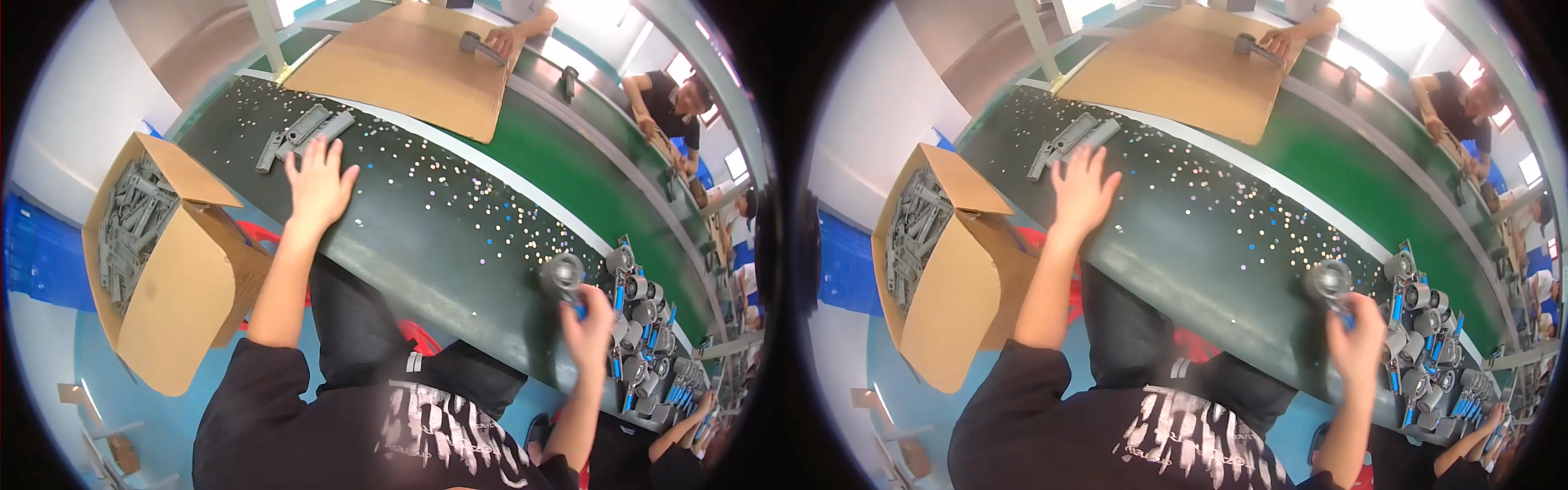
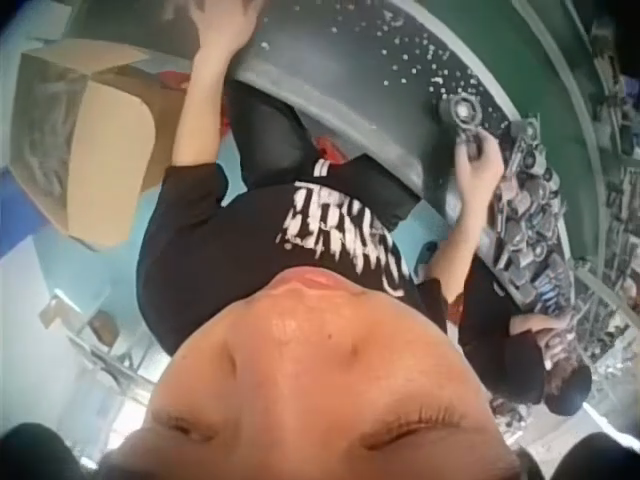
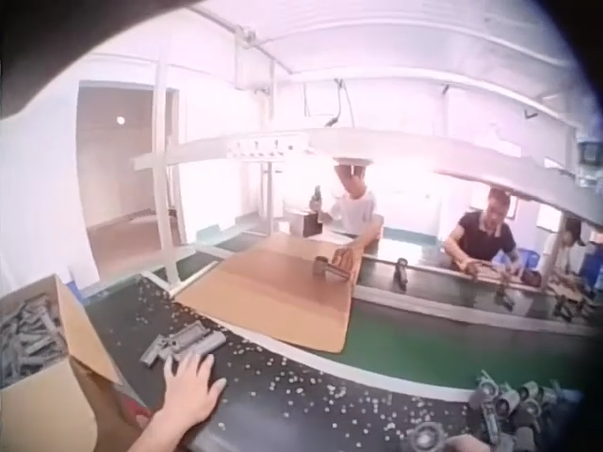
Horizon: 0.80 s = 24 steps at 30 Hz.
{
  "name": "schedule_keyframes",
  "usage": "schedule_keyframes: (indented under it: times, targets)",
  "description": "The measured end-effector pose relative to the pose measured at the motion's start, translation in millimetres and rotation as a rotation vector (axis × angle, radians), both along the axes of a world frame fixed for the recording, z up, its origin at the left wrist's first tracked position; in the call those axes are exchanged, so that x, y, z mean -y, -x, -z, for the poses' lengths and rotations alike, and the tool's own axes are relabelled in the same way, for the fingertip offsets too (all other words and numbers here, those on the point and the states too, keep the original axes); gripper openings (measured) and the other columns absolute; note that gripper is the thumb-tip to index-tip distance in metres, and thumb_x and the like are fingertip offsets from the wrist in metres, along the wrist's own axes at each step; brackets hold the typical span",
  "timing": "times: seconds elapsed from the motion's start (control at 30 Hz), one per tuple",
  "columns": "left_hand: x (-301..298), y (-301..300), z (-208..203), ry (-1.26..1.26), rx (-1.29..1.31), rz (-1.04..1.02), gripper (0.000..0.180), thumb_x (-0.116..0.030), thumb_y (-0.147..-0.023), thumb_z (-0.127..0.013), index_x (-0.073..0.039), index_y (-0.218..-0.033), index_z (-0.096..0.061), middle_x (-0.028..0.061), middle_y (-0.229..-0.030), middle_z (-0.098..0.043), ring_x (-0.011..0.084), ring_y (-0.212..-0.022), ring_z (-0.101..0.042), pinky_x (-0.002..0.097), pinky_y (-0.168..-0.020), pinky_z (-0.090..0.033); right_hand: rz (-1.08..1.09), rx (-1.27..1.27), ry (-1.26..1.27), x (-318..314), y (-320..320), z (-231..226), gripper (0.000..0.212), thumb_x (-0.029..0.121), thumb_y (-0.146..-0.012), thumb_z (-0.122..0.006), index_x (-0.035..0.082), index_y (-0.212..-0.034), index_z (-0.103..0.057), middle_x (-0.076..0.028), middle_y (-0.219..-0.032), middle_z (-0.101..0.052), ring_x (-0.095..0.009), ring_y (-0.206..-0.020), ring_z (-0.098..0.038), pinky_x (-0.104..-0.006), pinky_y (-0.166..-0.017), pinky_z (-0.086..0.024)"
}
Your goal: The person assembles electronic modules by hand, fitting plastic casings onto fan units and display screens.
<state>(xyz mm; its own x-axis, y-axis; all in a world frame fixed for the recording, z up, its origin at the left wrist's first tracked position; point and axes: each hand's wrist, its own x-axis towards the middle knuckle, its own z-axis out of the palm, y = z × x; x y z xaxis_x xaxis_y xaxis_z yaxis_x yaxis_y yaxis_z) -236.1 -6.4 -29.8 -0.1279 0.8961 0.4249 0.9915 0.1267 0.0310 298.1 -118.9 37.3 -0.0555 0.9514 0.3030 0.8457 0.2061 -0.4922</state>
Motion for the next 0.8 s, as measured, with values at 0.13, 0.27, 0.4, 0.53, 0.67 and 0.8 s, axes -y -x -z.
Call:
schedule_keyframes:
  times: [0.13, 0.27, 0.4, 0.53, 0.67, 0.8]
  targets:
    - [22.9, -27.9, 2.0, 0.033, 0.160, 0.275, 0.064, -0.042, -0.108, -0.069, -0.010, -0.162, -0.057, 0.0184, -0.162, -0.060, 0.0338, -0.154, -0.054, 0.0664, -0.133, -0.026, -0.037, -0.022, -0.004, -16.7, 55.3, 19.0, 0.030, 0.005, -0.088, -0.080, -0.002, -0.116, -0.071, -0.018, -0.101, -0.073, -0.036, -0.092, -0.073, -0.0427, -0.085, -0.058]
    - [-25.9, -11.7, -12.0, -0.131, 0.017, 0.131, 0.068, -0.040, -0.107, -0.071, -0.009, -0.166, -0.052, 0.0244, -0.171, -0.051, 0.0412, -0.162, -0.044, 0.0672, -0.135, -0.024, 0.002, -0.001, -0.057, -12.1, 57.5, 21.3, 0.034, 0.008, -0.088, -0.084, -0.002, -0.118, -0.070, -0.018, -0.109, -0.071, -0.036, -0.099, -0.072, -0.0429, -0.088, -0.058]
    - [-44.3, 2.7, -2.7, 0.090, -0.060, 0.092, 0.064, -0.034, -0.112, -0.065, -0.010, -0.168, -0.050, 0.0227, -0.167, -0.056, 0.0393, -0.158, -0.050, 0.0679, -0.134, -0.023, -0.070, -0.062, -0.036, -16.4, 59.2, 26.9, 0.045, 0.012, -0.086, -0.090, 0.000, -0.125, -0.071, -0.017, -0.117, -0.071, -0.038, -0.106, -0.073, -0.0443, -0.093, -0.059]
    - [25.2, -57.0, -9.1, 0.035, 0.126, 0.519, 0.052, -0.012, -0.107, -0.067, -0.009, -0.158, -0.062, 0.0174, -0.152, -0.070, 0.0358, -0.148, -0.060, 0.0640, -0.129, -0.034, 0.014, -0.014, -0.097, 0.7, 58.6, 6.1, 0.052, 0.012, -0.085, -0.092, 0.002, -0.132, -0.071, -0.017, -0.127, -0.071, -0.038, -0.117, -0.070, -0.0445, -0.100, -0.058]
    - [75.0, -130.5, -33.4, 0.188, 0.352, 0.993, 0.058, 0.003, -0.095, -0.074, -0.006, -0.152, -0.066, 0.0161, -0.145, -0.074, 0.0361, -0.138, -0.068, 0.0492, -0.119, -0.052, -0.060, -0.035, -0.325, 26.0, 61.9, 2.7, 0.055, 0.011, -0.081, -0.094, 0.001, -0.131, -0.072, -0.019, -0.133, -0.070, -0.038, -0.120, -0.069, -0.0464, -0.101, -0.058]
    - [93.2, -175.0, -35.0, 0.382, 0.607, 1.089, 0.067, -0.007, -0.088, -0.088, -0.005, -0.150, -0.065, 0.0153, -0.145, -0.074, 0.0381, -0.135, -0.069, 0.0500, -0.116, -0.054, -0.347, -0.036, -0.194, 36.5, 92.3, 1.8, 0.055, 0.017, -0.082, -0.091, 0.002, -0.132, -0.072, -0.015, -0.136, -0.073, -0.036, -0.122, -0.070, -0.0463, -0.100, -0.058]
